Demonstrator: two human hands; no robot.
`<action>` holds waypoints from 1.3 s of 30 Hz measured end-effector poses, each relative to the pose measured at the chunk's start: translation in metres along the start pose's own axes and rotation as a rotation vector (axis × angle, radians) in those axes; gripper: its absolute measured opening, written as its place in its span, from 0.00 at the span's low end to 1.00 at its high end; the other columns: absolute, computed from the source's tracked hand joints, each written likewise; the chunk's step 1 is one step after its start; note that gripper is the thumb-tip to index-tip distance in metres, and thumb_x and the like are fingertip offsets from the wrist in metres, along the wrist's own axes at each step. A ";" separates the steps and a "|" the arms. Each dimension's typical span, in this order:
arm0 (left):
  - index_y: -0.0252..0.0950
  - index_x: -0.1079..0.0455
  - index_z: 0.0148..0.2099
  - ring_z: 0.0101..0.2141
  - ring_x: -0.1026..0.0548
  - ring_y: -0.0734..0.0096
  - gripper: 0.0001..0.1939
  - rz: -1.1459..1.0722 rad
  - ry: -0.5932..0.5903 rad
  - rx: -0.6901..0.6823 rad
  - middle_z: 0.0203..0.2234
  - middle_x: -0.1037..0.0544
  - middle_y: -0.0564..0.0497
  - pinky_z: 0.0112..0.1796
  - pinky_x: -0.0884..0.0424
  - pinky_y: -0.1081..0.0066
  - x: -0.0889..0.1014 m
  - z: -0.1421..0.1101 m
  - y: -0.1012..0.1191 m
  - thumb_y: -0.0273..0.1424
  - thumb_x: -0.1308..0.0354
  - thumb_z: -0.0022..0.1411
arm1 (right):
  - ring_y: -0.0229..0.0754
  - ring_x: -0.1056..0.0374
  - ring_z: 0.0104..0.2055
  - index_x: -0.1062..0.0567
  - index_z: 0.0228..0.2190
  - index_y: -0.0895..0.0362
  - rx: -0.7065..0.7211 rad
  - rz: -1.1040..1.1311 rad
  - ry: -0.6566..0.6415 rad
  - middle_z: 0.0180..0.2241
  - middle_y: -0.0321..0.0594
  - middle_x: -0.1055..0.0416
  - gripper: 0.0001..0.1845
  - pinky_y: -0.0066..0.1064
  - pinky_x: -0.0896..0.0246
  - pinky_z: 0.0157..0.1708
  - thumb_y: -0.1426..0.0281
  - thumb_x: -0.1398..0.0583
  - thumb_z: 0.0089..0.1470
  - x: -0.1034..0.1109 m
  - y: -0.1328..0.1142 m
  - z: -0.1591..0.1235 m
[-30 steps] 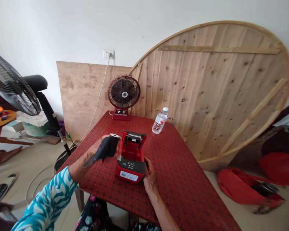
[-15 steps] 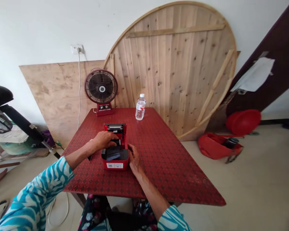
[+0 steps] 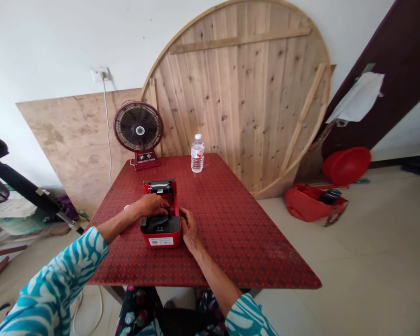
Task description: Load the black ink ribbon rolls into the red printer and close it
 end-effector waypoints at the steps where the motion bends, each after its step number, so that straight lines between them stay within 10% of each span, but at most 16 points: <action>1: 0.43 0.21 0.42 0.38 0.20 0.61 0.11 -0.015 0.025 0.004 0.37 0.17 0.50 0.38 0.29 0.71 0.007 -0.008 -0.001 0.33 0.40 0.57 | 0.45 0.30 0.48 0.24 0.43 0.53 0.005 -0.001 -0.002 0.44 0.42 0.25 0.17 0.40 0.36 0.51 0.66 0.47 0.55 0.000 -0.001 0.000; 8: 0.39 0.23 0.41 0.36 0.22 0.64 0.17 -0.214 0.510 0.073 0.36 0.18 0.49 0.40 0.28 0.69 0.057 -0.075 -0.025 0.44 0.48 0.65 | 0.45 0.29 0.47 0.24 0.42 0.52 0.012 0.007 0.013 0.42 0.41 0.24 0.16 0.40 0.35 0.50 0.65 0.47 0.55 0.000 -0.002 0.000; 12: 0.39 0.27 0.50 0.48 0.26 0.59 0.21 -0.255 0.696 0.057 0.48 0.23 0.46 0.50 0.31 0.63 0.071 -0.071 -0.036 0.46 0.47 0.64 | 0.45 0.29 0.47 0.24 0.43 0.52 0.005 0.017 0.015 0.42 0.41 0.24 0.16 0.40 0.35 0.50 0.64 0.46 0.55 0.001 0.000 0.000; 19: 0.32 0.32 0.57 0.50 0.26 0.53 0.29 -0.386 0.617 0.162 0.50 0.24 0.40 0.51 0.32 0.59 0.059 -0.035 -0.058 0.48 0.51 0.65 | 0.45 0.29 0.49 0.24 0.44 0.53 -0.014 0.003 -0.017 0.45 0.42 0.24 0.17 0.40 0.36 0.51 0.63 0.46 0.56 0.001 -0.002 -0.001; 31: 0.38 0.23 0.47 0.55 0.28 0.56 0.26 -0.477 0.516 -0.011 0.48 0.21 0.44 0.58 0.36 0.58 0.008 -0.097 -0.027 0.48 0.57 0.70 | 0.48 0.32 0.54 0.29 0.52 0.54 -0.171 0.100 0.105 0.52 0.46 0.27 0.27 0.44 0.36 0.53 0.51 0.48 0.59 0.015 0.013 0.001; 39: 0.37 0.25 0.50 0.58 0.32 0.57 0.20 -0.451 0.581 -0.111 0.51 0.23 0.41 0.58 0.37 0.55 -0.007 -0.106 -0.017 0.39 0.56 0.71 | 0.47 0.39 0.59 0.27 0.50 0.50 0.191 -0.071 -0.036 0.53 0.43 0.32 0.26 0.47 0.47 0.62 0.50 0.53 0.63 0.006 -0.043 -0.008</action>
Point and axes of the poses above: each hand's wrist, its own z-axis towards the middle knuckle, its own x-axis out of the back of the hand, y = z × x, the point moved 9 cm from there along z, towards the middle knuckle
